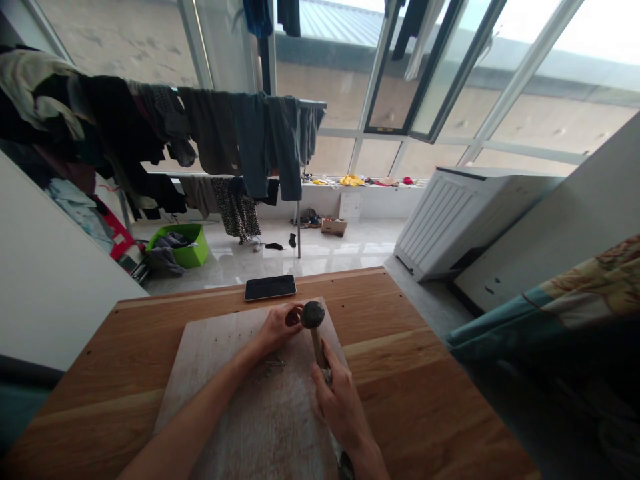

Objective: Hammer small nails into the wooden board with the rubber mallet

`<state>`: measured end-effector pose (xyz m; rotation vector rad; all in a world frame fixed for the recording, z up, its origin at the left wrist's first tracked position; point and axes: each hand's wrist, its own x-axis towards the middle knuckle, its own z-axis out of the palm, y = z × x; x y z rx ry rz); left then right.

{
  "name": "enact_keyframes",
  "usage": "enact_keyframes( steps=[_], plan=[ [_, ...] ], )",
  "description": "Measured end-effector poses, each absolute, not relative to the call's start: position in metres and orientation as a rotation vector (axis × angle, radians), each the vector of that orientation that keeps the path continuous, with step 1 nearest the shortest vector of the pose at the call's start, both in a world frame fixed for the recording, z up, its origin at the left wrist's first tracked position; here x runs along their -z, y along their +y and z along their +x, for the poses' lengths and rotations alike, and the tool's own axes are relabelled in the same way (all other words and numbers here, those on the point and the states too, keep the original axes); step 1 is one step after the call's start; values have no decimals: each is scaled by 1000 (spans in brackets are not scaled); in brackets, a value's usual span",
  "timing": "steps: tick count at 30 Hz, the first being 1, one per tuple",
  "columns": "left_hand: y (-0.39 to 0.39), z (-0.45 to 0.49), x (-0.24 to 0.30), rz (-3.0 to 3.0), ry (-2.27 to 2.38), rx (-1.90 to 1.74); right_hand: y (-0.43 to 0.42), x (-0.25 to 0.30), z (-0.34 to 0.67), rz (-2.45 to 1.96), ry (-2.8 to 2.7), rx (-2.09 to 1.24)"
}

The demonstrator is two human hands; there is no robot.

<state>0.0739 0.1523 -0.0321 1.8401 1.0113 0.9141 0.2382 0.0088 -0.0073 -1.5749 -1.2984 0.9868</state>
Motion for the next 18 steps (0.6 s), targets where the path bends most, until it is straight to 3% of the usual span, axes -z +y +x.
enact_keyframes(
  steps=[4, 10, 18],
  plan=[
    [144, 49, 12, 2049, 1050, -749, -3, 16, 245, -1591, -1263, -1077],
    [117, 24, -22, 2419, 1048, -140, -8, 30, 252, -1627, -1283, -1138],
    [121, 34, -29, 2462, 1072, -28, -6, 33, 252, -1648, -1299, -1098]
  ],
)
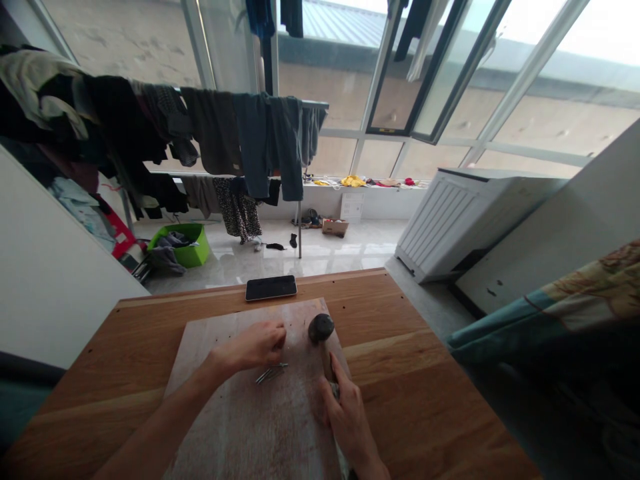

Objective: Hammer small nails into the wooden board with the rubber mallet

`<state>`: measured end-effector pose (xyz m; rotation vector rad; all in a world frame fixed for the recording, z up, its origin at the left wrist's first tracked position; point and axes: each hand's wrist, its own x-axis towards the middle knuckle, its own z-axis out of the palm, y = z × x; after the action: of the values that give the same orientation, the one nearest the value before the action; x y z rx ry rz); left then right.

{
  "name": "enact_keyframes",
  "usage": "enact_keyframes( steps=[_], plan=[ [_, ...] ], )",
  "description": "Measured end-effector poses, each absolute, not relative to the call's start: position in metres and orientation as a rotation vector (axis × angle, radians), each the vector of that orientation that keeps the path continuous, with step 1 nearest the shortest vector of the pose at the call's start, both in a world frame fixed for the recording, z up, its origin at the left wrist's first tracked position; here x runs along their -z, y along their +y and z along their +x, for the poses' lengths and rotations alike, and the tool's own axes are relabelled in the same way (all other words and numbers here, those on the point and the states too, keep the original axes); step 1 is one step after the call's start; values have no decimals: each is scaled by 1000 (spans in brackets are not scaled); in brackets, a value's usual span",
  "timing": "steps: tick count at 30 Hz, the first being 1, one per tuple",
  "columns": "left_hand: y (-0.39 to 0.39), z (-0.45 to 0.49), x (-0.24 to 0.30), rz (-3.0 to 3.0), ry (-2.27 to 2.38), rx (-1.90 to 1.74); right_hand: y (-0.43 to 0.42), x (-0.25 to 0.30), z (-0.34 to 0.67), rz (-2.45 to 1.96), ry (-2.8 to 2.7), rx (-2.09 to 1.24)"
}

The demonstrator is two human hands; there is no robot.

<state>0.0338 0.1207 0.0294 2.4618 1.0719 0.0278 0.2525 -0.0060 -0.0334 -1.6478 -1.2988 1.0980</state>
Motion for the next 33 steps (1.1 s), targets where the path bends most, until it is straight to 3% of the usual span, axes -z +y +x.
enact_keyframes(
  steps=[6, 15, 25, 33],
  plan=[
    [137, 37, -19, 2418, 1236, -203, -7, 35, 251, -1627, -1249, -1115],
    [140, 41, -15, 2520, 1316, -182, -7, 37, 252, -1622, -1284, -1122],
    [140, 45, 20, 2136, 1174, -817, -6, 33, 252, -1613, -1284, -1119],
    [136, 50, 30, 1918, 1165, -931, -1, 31, 246, -1564, -1291, -1104]
  ],
)
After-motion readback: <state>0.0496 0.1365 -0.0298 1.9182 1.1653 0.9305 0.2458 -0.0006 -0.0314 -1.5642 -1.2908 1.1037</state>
